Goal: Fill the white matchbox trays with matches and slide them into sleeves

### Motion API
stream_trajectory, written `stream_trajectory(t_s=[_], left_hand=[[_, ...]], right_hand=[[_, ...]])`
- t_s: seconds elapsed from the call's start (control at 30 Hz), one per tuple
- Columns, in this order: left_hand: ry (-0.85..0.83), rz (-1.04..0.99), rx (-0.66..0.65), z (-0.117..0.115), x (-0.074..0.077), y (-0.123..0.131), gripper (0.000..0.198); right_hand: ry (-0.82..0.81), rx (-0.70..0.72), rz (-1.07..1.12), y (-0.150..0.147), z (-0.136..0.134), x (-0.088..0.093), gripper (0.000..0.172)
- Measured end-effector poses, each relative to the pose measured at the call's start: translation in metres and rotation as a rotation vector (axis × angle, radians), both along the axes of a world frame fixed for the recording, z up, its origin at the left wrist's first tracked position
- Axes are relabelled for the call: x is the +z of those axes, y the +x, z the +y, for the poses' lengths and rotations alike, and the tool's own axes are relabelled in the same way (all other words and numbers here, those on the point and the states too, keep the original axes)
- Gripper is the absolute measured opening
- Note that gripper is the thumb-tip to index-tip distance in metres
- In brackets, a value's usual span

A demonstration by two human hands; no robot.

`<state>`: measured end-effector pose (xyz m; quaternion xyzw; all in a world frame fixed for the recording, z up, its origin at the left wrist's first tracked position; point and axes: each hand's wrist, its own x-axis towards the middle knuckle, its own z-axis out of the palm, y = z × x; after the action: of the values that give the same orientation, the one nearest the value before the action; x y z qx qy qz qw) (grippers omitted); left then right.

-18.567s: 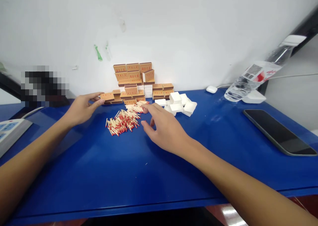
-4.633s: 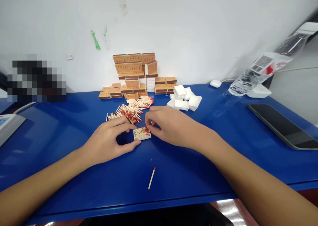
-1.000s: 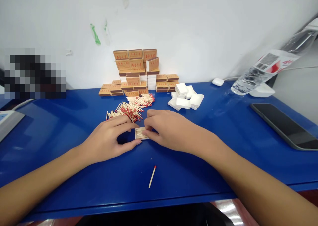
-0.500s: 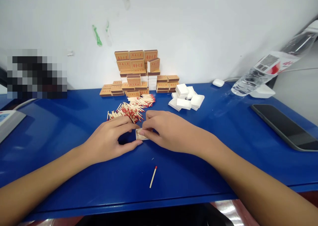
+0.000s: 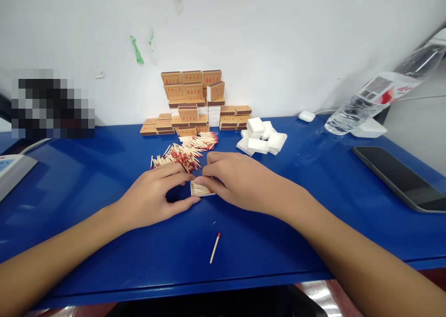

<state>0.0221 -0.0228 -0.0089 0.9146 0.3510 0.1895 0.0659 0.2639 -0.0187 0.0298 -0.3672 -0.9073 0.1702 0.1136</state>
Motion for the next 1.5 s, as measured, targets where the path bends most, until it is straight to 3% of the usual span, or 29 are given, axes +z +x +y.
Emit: stream_trajectory(t_s=[0.13,0.47,0.9,1.37,1.5], left_hand=[[-0.010,-0.006,-0.004,0.0001,0.0008,0.0002,0.028],[-0.012,-0.006,-0.014,-0.0002,0.0006,-0.0009,0.027],[0.010,0.002,-0.005,-0.0002,0.0001,-0.0006,0.026],[-0.017,-0.002,-0.012,0.0005,-0.0004,-0.0007,0.027],[-0.012,0.007,-0.003,0.0002,0.0004,-0.0010,0.027]], right_hand=[[-0.050,0.003,-0.007,-0.0001,0.0002,0.0027,0.045],[-0.130,0.024,0.047,-0.0071,-0.0007,0.0016,0.044],[-0.006,-0.027,0.003,-0.0043,0.0010,-0.0032,0.039],[-0.094,0.008,0.031,-0.0043,-0.0002,0.0003,0.043],[-0.055,-0.007,0.020,-0.0038,-0.0005,0.0005,0.041]])
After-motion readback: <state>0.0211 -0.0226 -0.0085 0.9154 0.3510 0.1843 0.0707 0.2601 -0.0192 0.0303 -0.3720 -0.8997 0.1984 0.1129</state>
